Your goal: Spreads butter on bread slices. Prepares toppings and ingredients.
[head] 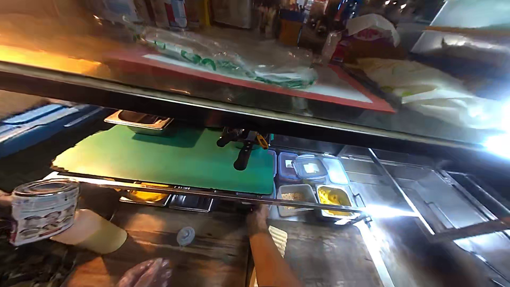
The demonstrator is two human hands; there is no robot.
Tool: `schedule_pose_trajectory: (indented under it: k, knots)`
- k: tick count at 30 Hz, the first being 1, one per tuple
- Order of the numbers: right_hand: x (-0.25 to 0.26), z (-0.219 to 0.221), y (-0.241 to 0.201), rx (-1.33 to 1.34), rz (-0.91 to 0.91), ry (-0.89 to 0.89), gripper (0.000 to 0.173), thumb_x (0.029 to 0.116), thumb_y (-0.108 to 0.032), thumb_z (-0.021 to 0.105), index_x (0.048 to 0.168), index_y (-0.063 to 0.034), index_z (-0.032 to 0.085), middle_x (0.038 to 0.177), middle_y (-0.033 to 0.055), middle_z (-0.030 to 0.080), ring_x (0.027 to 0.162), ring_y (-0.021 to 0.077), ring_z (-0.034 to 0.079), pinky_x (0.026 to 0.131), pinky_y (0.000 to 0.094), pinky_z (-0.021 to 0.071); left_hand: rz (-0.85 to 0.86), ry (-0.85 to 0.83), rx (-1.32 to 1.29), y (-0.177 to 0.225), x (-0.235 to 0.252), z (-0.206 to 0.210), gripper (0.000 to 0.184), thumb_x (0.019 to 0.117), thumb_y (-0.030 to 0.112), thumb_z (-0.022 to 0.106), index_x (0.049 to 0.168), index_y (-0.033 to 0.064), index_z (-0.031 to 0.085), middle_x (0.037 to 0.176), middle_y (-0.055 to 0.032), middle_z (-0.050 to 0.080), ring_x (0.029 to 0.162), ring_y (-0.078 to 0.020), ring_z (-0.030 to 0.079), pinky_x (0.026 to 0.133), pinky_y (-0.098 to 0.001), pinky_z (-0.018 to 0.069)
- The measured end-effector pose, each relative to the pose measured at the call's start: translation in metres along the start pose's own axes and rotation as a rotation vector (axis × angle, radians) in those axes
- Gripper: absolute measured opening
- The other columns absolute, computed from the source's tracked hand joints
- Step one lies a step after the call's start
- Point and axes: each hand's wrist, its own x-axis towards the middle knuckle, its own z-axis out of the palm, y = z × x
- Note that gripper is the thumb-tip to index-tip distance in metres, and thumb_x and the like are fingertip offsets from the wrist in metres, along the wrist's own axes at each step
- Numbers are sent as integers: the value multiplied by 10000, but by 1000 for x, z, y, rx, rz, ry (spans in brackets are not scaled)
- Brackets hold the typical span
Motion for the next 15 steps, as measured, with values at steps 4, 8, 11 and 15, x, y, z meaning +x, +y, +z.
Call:
schedule_pose_trajectory:
  k: [4,8,11,15]
  knots:
    - [-8,-14,-14,151,-35,-215,224,1002,-73,568,1223,-40,547,991,138,637,822,219,628,674,408,549,-134,-141,12,-5,28,52,247,1027,159,587,1191,-24,607,1045,-165,724,825,-262,734,732,-409,632]
    - [-69,-30,-27,113,47,-309,375,958,-22,630,1312,-11,508,1074,184,674,907,282,689,770,467,601,-257,-194,-37,-12,63,105,370,1040,274,585,1332,46,593,1112,-161,711,871,-277,723,720,-431,620]
    - [-121,-64,-25,13,101,-389,501,931,-12,676,1383,-7,460,1158,215,671,996,319,701,853,497,610,-232,6,-49,-11,58,125,437,975,347,703,1292,57,625,1101,-133,718,933,-234,715,785,-429,619]
    - [-143,-112,-9,-47,189,-377,529,926,-5,679,1405,7,455,1197,238,665,1036,341,698,896,512,601,-229,159,-19,-36,28,112,462,958,262,734,1292,10,539,1124,-162,665,993,-232,669,866,-435,578]
